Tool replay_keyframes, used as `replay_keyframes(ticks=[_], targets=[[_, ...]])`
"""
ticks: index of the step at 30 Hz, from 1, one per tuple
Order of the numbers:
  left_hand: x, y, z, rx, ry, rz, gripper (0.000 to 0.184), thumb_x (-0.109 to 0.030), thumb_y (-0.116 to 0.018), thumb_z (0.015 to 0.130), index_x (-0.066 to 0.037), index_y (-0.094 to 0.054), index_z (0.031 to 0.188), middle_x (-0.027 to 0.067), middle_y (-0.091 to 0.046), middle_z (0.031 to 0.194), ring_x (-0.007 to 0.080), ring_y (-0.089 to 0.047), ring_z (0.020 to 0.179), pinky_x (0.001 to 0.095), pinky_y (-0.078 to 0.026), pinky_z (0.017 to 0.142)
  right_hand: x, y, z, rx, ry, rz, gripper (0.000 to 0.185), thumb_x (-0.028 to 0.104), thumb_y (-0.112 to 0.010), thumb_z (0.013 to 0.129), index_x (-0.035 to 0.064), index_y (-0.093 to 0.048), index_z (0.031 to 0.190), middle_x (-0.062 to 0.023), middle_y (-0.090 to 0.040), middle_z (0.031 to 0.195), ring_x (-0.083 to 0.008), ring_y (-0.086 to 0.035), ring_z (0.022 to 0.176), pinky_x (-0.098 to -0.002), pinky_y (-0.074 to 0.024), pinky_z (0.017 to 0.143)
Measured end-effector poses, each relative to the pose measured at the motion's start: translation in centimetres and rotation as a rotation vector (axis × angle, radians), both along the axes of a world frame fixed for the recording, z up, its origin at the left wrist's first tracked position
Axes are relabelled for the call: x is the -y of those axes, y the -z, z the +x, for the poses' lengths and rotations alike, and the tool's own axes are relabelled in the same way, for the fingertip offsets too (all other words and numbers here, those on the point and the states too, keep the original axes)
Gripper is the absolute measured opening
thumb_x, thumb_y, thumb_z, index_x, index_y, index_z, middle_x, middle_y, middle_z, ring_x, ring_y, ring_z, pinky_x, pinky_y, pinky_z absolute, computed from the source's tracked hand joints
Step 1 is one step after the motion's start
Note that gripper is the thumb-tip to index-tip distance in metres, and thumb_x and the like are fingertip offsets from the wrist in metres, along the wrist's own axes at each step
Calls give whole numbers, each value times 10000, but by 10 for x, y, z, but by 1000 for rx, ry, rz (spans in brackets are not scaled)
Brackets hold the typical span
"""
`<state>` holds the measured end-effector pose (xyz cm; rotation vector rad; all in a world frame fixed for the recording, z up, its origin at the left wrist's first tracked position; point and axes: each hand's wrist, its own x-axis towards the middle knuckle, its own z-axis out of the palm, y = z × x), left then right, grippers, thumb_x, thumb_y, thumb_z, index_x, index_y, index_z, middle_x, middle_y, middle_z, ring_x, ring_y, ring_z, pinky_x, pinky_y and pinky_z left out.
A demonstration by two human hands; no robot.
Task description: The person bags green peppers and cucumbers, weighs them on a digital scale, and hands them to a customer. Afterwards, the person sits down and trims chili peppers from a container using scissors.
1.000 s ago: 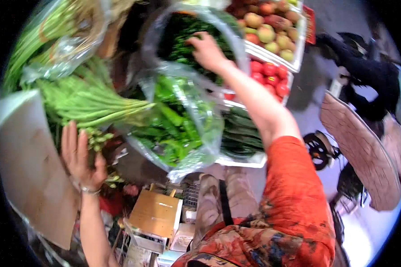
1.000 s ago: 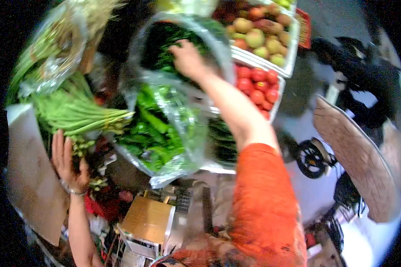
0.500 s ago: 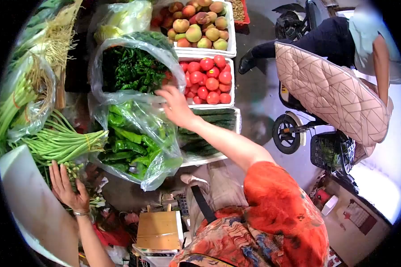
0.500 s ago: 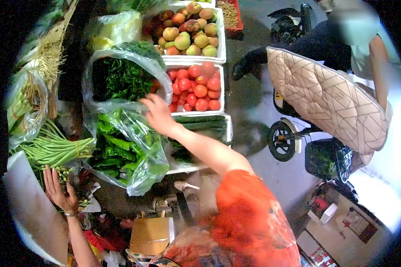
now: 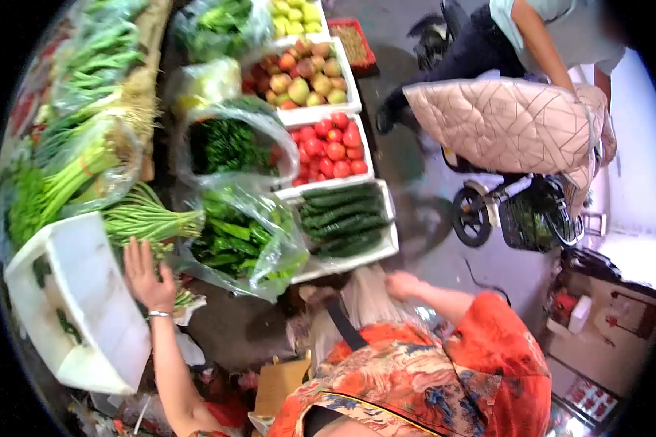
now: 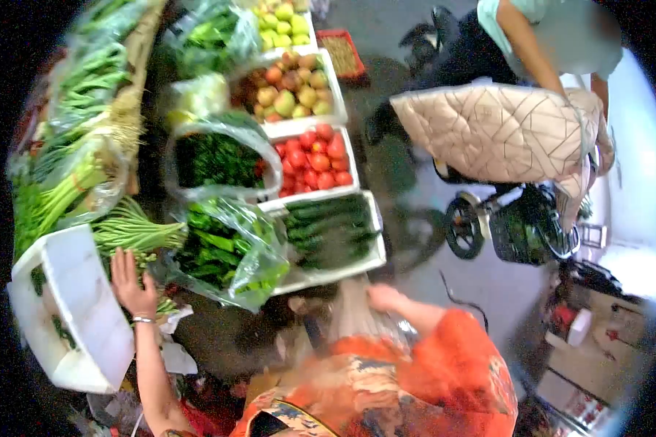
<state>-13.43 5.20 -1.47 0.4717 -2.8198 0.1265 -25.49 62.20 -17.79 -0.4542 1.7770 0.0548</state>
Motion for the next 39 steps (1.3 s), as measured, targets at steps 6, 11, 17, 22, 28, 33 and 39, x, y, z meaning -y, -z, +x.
replay_keyframes(ticks=[6, 11, 17, 22, 28, 33, 39], targets=[[-10, -14, 3, 123, -126, 47, 768, -226, -636, 733, -167, -347, 1442, 108, -262, 1524, 328, -235, 1396, 527, -276, 1052, -31, -32, 60, -16, -6, -170, 406, 182, -504, 820, 106, -609, 1204, -137, -667, 1064, -272, -660, 857, -385, -510, 817], [-72, -55, 20, 69, -31, 183, 817, -226, -683, 737, -162, -308, 1460, 149, -233, 1526, 342, -199, 1408, 548, -180, 1099, -29, -51, 34, -7, 487, -455, 379, 159, -564, 820, -10, -600, 1157, -107, -674, 927, -164, -647, 749, -315, -527, 700], [-233, 8, 116, -121, -101, 844, 431, -166, -615, 824, -84, -559, 1243, 173, -557, 1247, 323, -580, 1075, 406, -447, 913, -27, -71, -4, -53, 706, -508, 370, 98, -566, 810, -2, -583, 1165, -73, -647, 782, -138, -618, 676, -258, -483, 600], [-364, 89, 240, -115, -570, 1029, 184, -153, -578, 902, -49, -644, 1038, 99, -691, 778, 178, -651, 607, 305, -512, 603, -52, -32, -35, 101, 564, -454, 347, 62, -543, 822, -23, -533, 1158, -54, -614, 760, -125, -566, 617, -252, -425, 521], [-424, 92, 263, -518, -1026, 1384, 172, -157, -514, 960, -25, -620, 991, 2, -561, 557, 62, -503, 444, 224, -385, 422, -47, -35, -76, 104, 311, -455, 332, 34, -476, 810, -55, -531, 1125, -69, -607, 678, -135, -530, 525, -264, -409, 446], [-454, 91, 249, -636, -1178, 1641, 142, -165, -543, 948, -49, -609, 997, 6, -541, 538, 54, -414, 397, 204, -306, 382, -34, -39, -112, 103, 436, -350, 357, 77, -544, 821, -5, -539, 1168, -37, -614, 754, -121, -583, 624, -250, -438, 524], [-503, 114, 279, -524, -1302, 1657, 168, -87, -542, 901, -40, -602, 1051, 41, -629, 700, 62, -472, 466, 206, -369, 423, -41, -38, -114, 117, 407, -263, 307, 62, -540, 840, 16, -543, 1144, -38, -615, 771, -121, -587, 635, -247, -441, 542]])
